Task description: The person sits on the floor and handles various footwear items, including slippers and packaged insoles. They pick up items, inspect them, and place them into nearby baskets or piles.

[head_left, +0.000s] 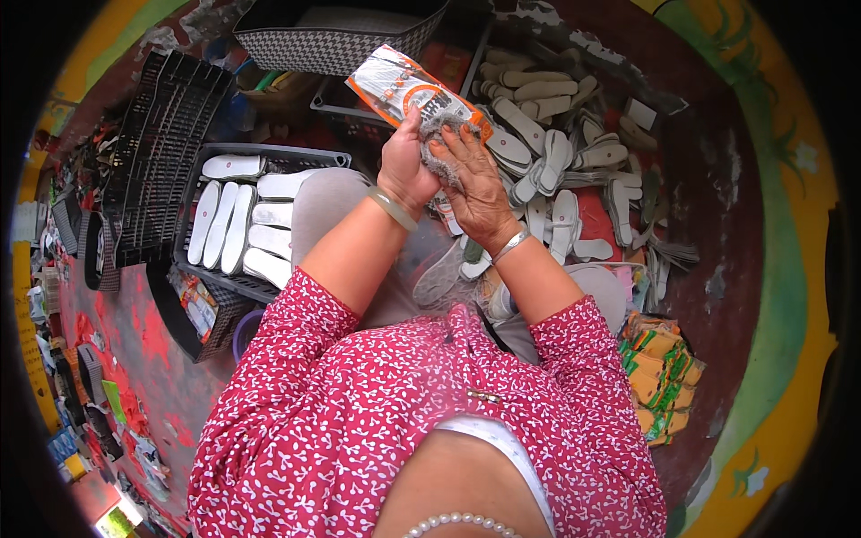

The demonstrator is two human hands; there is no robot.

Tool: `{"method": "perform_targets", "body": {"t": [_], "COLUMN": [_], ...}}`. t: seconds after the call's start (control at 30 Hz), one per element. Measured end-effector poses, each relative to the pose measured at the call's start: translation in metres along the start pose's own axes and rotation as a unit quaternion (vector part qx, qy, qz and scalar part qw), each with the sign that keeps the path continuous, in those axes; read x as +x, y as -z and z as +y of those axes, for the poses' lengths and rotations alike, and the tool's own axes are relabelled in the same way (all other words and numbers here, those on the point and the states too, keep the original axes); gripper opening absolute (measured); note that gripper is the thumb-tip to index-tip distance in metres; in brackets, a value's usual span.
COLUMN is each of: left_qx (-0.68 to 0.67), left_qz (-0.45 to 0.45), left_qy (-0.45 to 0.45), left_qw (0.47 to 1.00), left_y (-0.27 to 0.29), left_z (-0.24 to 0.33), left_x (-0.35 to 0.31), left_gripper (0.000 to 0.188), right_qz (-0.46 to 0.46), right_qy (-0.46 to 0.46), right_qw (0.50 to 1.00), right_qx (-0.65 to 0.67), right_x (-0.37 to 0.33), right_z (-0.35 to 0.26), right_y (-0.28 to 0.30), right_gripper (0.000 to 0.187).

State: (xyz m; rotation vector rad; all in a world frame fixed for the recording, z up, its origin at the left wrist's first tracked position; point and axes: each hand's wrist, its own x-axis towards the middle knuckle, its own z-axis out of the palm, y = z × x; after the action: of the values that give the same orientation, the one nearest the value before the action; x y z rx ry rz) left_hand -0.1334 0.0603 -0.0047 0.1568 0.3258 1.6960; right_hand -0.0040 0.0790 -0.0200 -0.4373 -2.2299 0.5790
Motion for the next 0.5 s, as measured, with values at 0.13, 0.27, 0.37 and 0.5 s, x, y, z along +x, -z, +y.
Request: {"method": "perform_targets", "body": {"t": [0.13, 0.27, 0.37, 0.5], "left_qx": [-0.005, -0.027, -0.022, -0.065], "left_qz": [0.009, 0.036, 0.043, -0.021], "left_qy": [-0.015, -0.019, -0.040, -0.060], "left_qw": [1.000, 0.999, 0.998, 0.996], "left_y": [0.014, 0.022, 0.018, 0.011], "left_z": [0.000, 0.001, 0.001, 0.014], "left_x": [0.006, 0.011, 0.011, 0.013], "left_gripper": [0.051, 0.051, 0.050, 0.050], "right_qz": [0.006, 0.044, 0.080, 0.069], "right_qy": [-0.024, -0.039, -0.035, -0.132], "right_qw": [0.999, 0.998, 0.996, 0.981], "right_qx": [0.023, 0.037, 0.036, 0.123], "right_x": [-0.005, -0.011, -0.014, -0.033], "right_z": [-0.003, -0.007, -0.007, 0.006], "right_y": [0.000, -0.005, -0.005, -0.004], "right_gripper": [0.056, 0.059, 0.057, 0.051]}}
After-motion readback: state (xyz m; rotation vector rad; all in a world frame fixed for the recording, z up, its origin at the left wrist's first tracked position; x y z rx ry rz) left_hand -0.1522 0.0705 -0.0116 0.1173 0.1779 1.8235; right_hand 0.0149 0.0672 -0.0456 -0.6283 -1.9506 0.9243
